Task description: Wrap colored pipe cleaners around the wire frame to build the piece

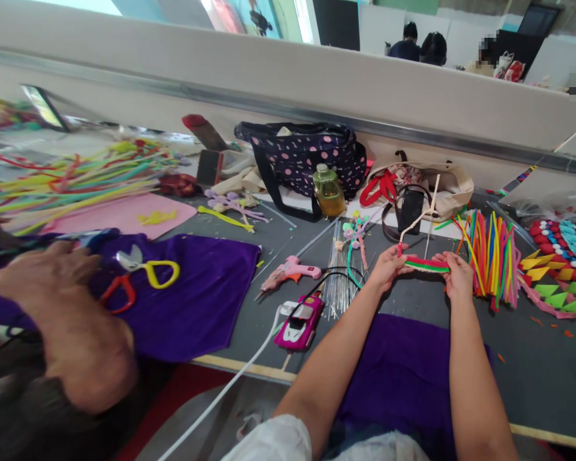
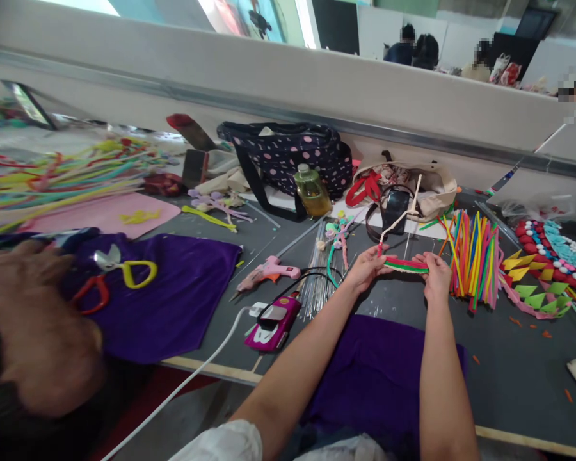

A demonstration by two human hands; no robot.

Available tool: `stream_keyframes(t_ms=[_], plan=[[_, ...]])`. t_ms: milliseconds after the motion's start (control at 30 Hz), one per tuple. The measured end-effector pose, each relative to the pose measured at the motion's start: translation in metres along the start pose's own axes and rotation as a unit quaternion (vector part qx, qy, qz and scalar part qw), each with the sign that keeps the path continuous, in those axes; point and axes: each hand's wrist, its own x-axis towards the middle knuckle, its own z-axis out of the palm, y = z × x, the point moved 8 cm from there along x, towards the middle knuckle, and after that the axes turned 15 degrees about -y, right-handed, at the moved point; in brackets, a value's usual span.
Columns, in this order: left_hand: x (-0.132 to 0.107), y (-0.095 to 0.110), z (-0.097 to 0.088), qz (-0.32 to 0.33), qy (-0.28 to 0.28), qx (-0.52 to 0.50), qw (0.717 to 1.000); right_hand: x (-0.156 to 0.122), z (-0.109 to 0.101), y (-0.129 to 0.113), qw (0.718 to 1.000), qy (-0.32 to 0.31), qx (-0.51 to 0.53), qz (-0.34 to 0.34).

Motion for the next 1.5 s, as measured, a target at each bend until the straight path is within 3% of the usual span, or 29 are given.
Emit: stream_keyframes(t_ms=[200, 333, 433, 600, 833, 1033, 1300, 1500], plan=[[0.002, 0.003, 0.000, 0.047, 0.014, 0.001, 0.999, 0.000, 0.005, -0.001, 0.999, -0.027, 0.043, 0.000], [0.000, 0.008, -0.003, 0.071, 0.032, 0.016, 0.997, -0.003, 0.019, 0.010, 0.991, -0.084, 0.074, 0.077], [-0.001, 0.010, -0.004, 0.075, 0.044, 0.024, 0.996, -0.006, 0.023, 0.017, 0.988, -0.087, 0.074, 0.103], [-0.004, 0.012, -0.006, 0.077, 0.083, 0.053, 0.992, -0.006, 0.023, 0.019, 0.991, -0.066, 0.073, 0.088], [-0.005, 0.012, -0.002, 0.041, 0.069, 0.066, 0.995, -0.007, 0.022, 0.015, 0.993, -0.042, 0.075, 0.076], [-0.007, 0.009, -0.007, 0.038, 0.103, 0.028, 0.994, -0.009, 0.029, 0.013, 0.994, -0.055, 0.070, 0.068], [-0.006, -0.003, -0.007, -0.022, 0.074, 0.008, 0.997, -0.008, 0.027, 0.011, 0.997, -0.039, 0.062, 0.038], [-0.007, 0.000, -0.013, 0.004, 0.117, 0.014, 0.993, -0.008, 0.032, 0.013, 0.996, -0.046, 0.064, 0.048]])
